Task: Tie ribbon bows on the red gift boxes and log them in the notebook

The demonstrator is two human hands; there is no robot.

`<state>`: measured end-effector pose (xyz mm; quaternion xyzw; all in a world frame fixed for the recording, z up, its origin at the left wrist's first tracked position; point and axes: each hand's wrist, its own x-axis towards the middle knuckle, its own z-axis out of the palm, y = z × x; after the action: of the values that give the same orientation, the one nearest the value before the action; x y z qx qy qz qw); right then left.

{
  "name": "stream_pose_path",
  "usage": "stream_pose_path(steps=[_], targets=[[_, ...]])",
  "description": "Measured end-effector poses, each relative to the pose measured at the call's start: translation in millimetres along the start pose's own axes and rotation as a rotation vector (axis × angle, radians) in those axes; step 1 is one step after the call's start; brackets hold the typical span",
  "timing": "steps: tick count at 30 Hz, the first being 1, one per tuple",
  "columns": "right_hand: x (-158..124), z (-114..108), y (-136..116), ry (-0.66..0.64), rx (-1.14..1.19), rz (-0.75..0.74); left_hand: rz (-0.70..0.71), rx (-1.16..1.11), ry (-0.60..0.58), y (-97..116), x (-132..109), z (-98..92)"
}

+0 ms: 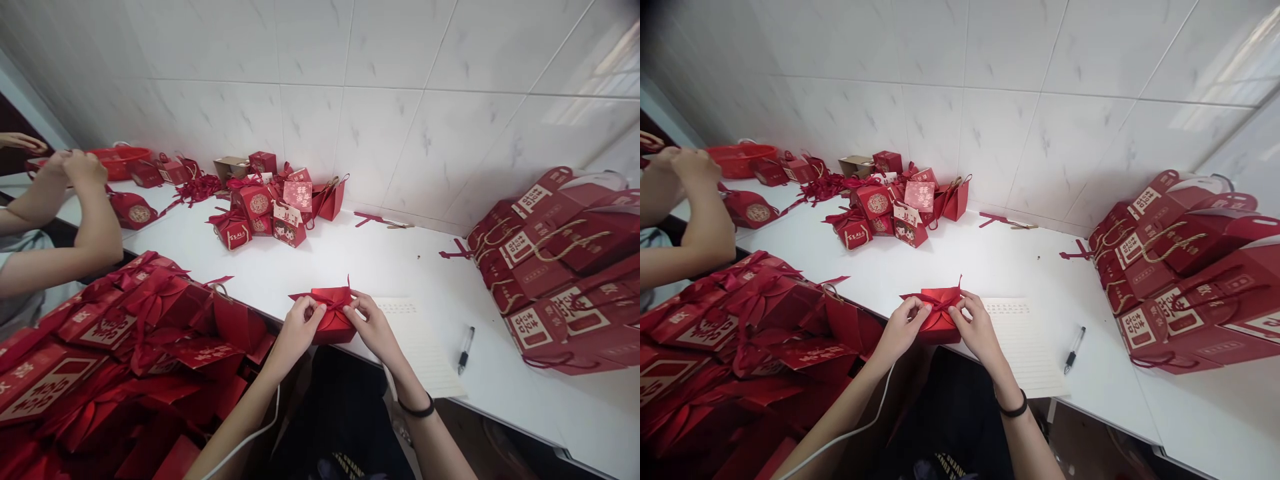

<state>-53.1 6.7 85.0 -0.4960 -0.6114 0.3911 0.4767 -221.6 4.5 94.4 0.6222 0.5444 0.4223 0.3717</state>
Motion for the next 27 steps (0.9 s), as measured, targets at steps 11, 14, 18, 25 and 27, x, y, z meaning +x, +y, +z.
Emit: stream_pose_path(steps=[11, 14, 18, 25, 27], targets=[[7, -10, 1, -0.090, 0.117, 0.169, 0.035, -0.017, -0.069, -11, 7, -4.6], [8, -11, 0, -0.104, 0.169, 0.203, 0.033, -0.025, -0.092, -15, 9, -5.4], [8, -12, 0, -0.124, 0.242, 0.218, 0.039, -0.042, -0.101, -17, 9, -5.7], [7, -13, 0, -0.136, 0.364, 0.259, 0.048, -0.012, -0.029, -14, 9, -3.6], [6, -14, -1, -0.114, 0.346, 0.252, 0.045, -0.008, 0.000, -13, 10, -3.0]])
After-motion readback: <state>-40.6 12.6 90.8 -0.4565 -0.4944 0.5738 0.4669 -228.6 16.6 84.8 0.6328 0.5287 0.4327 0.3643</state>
